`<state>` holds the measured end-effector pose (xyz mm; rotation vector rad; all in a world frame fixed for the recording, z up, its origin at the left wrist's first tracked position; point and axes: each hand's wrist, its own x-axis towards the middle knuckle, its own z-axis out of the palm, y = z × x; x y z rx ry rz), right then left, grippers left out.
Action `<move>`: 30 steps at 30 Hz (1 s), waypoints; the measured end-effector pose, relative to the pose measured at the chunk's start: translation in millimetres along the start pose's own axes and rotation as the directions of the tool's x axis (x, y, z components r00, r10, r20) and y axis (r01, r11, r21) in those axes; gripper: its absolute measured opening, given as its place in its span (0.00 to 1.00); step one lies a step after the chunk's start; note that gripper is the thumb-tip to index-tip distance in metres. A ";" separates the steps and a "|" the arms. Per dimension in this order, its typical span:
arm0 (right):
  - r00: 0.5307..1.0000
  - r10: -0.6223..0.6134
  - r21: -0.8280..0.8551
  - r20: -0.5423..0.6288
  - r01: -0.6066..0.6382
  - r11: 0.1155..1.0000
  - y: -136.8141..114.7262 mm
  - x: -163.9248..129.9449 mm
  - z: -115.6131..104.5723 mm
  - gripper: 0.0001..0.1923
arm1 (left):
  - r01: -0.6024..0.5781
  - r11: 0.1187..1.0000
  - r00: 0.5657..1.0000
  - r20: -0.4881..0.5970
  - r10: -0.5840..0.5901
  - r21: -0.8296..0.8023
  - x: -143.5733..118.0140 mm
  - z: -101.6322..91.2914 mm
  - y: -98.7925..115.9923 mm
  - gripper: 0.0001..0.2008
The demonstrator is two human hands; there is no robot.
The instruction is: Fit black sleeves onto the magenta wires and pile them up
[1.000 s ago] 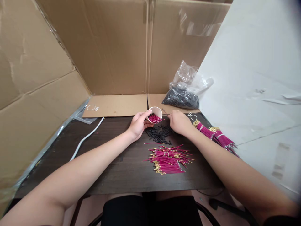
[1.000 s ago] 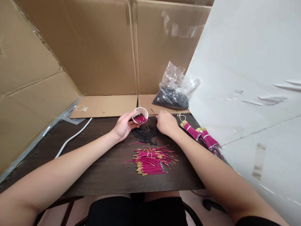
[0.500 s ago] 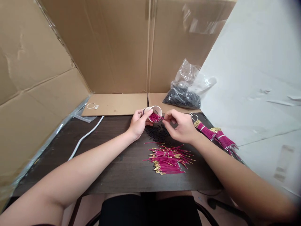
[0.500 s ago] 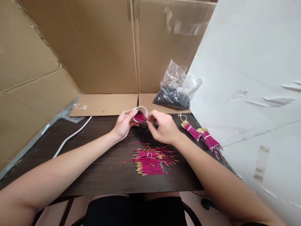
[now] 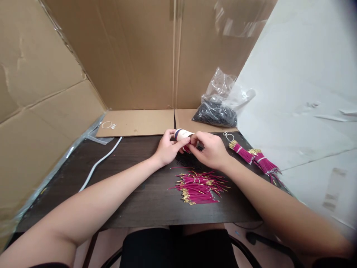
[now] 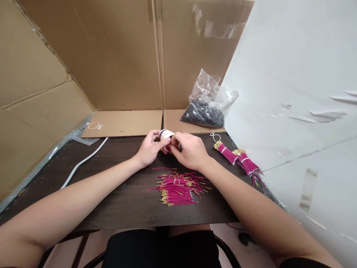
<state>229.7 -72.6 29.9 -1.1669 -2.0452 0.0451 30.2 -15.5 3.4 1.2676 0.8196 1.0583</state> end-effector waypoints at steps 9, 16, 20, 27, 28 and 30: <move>0.978 -0.079 0.034 -0.193 0.087 0.996 1.1 0.9 -3.7 0.09 | 0.032 0.997 0.999 -0.020 -0.034 -0.076 6.2 -6.3 1.4 0.37; 0.980 0.031 0.087 -0.195 -0.014 0.996 22.0 1.5 1.8 0.08 | -0.156 0.965 0.951 -0.232 0.204 0.211 34.2 -39.0 6.0 0.36; 0.990 0.050 0.106 -0.130 -0.036 0.994 29.4 -0.2 7.8 0.07 | -0.206 0.902 0.901 -0.287 0.326 0.379 57.1 -66.9 0.8 0.35; 0.997 0.064 0.119 -0.053 -0.058 0.991 27.9 -0.1 9.6 0.05 | -0.112 0.861 0.925 -0.265 0.273 0.496 75.5 -93.4 -10.3 0.35; 0.997 0.065 0.117 -0.044 -0.060 0.991 27.6 0.0 9.8 0.05 | -0.126 0.860 0.930 -0.242 0.276 0.495 75.5 -93.9 -10.9 0.34; 0.998 0.065 0.113 -0.026 -0.062 0.992 27.2 0.0 10.6 0.05 | -0.163 0.855 0.933 -0.205 0.295 0.492 74.5 -93.7 -11.8 0.31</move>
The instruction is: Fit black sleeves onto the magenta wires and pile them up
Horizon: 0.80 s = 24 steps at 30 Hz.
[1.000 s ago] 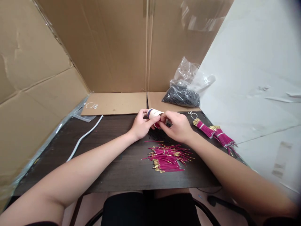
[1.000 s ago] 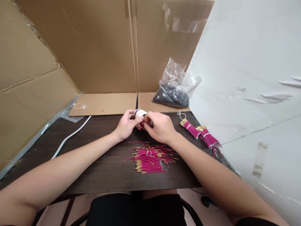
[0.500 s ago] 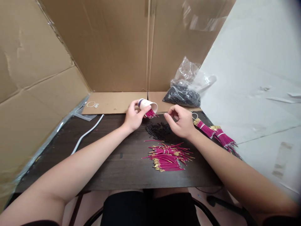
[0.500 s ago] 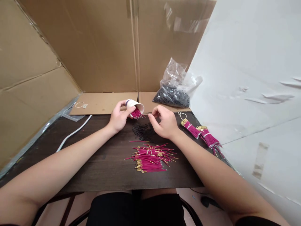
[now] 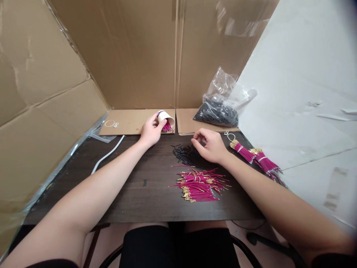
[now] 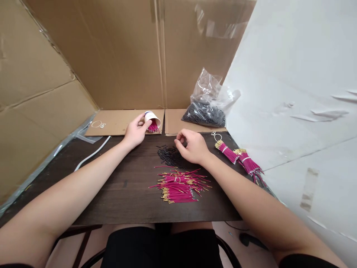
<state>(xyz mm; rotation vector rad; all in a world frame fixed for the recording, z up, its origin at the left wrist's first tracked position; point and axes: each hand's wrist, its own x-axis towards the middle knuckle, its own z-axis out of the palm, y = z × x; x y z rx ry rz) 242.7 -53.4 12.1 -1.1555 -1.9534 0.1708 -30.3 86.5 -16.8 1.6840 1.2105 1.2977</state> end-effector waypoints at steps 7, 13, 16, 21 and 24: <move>0.998 -0.003 -0.003 0.070 0.003 1.000 1.0 -1.8 4.2 0.04 | -0.048 0.998 0.999 0.012 0.047 0.032 -4.4 4.3 -3.3 0.30; 0.995 -0.010 0.013 0.096 0.009 1.000 1.6 -2.2 5.7 0.03 | -0.083 0.986 0.996 -0.015 0.086 0.144 -11.7 5.4 5.0 0.19; 0.994 -0.013 0.020 0.104 0.011 1.000 1.1 -1.6 7.0 0.03 | -0.101 0.965 0.995 0.009 0.102 0.241 -21.2 7.3 18.6 0.15; 0.989 0.000 -0.022 0.151 0.003 1.000 1.4 -1.4 12.0 0.04 | -0.159 0.917 0.986 0.107 0.128 0.365 -34.4 15.6 32.2 0.22; 0.986 0.007 -0.065 0.166 0.004 0.998 2.6 -2.0 14.4 0.09 | -0.207 0.908 0.975 0.153 0.161 0.364 -36.8 18.9 33.2 0.20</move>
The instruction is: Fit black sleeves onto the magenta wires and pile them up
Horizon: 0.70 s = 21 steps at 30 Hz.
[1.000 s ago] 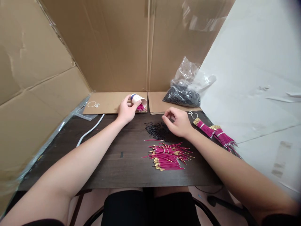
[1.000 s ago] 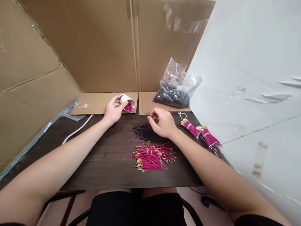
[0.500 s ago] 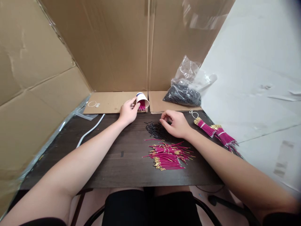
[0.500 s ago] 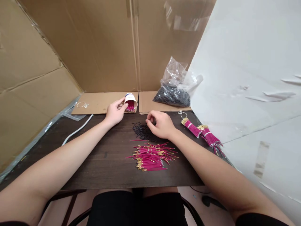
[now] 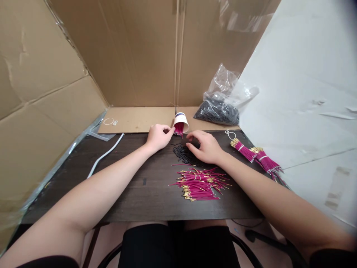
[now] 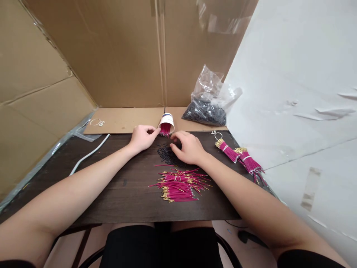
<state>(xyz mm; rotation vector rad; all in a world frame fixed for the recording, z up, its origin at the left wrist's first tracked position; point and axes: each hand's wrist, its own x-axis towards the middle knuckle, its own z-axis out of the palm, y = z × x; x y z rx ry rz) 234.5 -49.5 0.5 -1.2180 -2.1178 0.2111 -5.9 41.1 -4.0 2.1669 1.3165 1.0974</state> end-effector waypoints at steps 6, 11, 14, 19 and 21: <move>1.000 0.009 -0.011 -0.007 -0.009 1.000 4.8 -0.3 -4.0 0.07 | 0.009 1.000 1.000 0.005 -0.008 -0.030 -1.9 0.1 1.1 0.17; 0.996 0.062 -0.082 0.063 -0.057 0.995 14.1 0.9 -10.0 0.02 | -0.047 0.996 0.997 0.052 0.050 -0.073 -7.5 -1.6 4.5 0.15; 0.986 0.132 -0.146 0.102 -0.117 0.982 19.8 1.2 -9.4 0.05 | -0.165 0.979 0.974 0.138 0.181 -0.122 -11.9 -3.1 6.0 0.07; 0.965 0.198 -0.173 0.174 -0.168 0.971 25.1 2.4 -12.8 0.07 | -0.299 0.947 0.906 0.277 0.321 -0.118 -16.9 -4.4 6.0 0.05; 0.954 0.210 -0.190 0.212 -0.171 0.967 27.6 3.7 -18.3 0.09 | -0.342 0.934 0.887 0.294 0.357 -0.102 -17.1 -4.0 5.8 0.03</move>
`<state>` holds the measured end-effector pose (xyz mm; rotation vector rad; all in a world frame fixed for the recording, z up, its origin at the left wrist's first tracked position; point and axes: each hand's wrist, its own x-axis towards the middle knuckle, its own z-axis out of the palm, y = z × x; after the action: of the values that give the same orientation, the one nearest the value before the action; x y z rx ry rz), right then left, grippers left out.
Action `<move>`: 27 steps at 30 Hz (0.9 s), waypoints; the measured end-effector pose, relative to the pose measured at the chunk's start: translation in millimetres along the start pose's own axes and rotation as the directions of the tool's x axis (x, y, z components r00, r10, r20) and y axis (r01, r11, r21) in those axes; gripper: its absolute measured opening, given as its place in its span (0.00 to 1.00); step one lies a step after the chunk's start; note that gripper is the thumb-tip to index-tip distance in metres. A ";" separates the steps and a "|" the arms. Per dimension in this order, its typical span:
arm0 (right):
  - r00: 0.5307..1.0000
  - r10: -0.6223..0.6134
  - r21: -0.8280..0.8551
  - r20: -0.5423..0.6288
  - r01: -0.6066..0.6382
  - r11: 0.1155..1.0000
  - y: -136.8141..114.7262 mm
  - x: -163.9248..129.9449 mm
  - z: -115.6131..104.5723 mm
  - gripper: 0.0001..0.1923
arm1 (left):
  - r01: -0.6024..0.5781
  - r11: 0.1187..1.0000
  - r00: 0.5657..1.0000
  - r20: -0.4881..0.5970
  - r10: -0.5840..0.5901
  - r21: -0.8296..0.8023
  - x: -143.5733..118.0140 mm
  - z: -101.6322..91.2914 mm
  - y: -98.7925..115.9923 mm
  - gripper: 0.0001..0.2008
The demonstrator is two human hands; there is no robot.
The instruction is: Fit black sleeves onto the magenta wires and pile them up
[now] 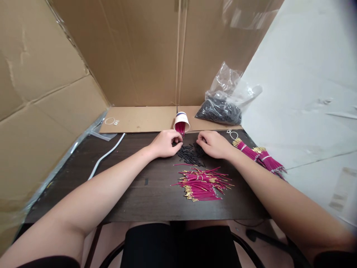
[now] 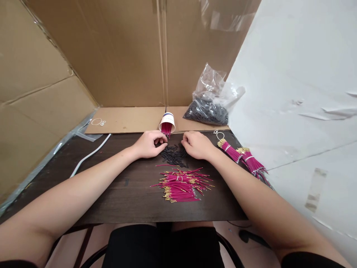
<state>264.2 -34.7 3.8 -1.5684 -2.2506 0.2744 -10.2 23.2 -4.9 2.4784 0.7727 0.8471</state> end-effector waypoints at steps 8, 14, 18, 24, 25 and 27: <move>0.990 -0.047 0.039 0.134 0.042 0.998 5.4 -0.4 -19.3 0.13 | 0.012 1.000 1.000 0.019 -0.012 0.008 1.4 1.3 -0.1 0.05; 0.941 -0.313 0.171 0.125 0.290 0.942 -32.9 -13.2 -23.1 0.07 | 0.047 0.999 0.999 0.014 -0.046 -0.008 0.0 3.5 4.9 0.02; 0.895 -0.398 0.224 0.199 0.354 0.908 -55.1 -22.5 -19.1 0.05 | 0.078 0.997 0.997 0.022 -0.078 -0.001 0.5 4.4 5.7 0.02; 0.878 -0.394 0.190 0.271 0.352 0.916 -59.5 -25.7 -10.6 0.05 | 0.055 0.997 0.997 0.047 -0.057 0.052 -0.4 3.1 8.9 0.01; 0.877 -0.396 0.172 0.271 0.361 0.917 -59.8 -26.1 -10.3 0.05 | 0.047 0.997 0.998 0.047 -0.050 0.062 -0.7 2.9 9.9 0.01; 0.874 -0.402 0.131 0.274 0.380 0.915 -61.2 -27.3 -10.7 0.04 | 0.041 0.997 0.998 0.043 -0.044 0.071 -1.2 2.8 11.6 0.01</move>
<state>224.4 -82.6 30.8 -1.0504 -2.6903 0.4962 -4.9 13.1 -1.3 2.5228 0.8505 0.7598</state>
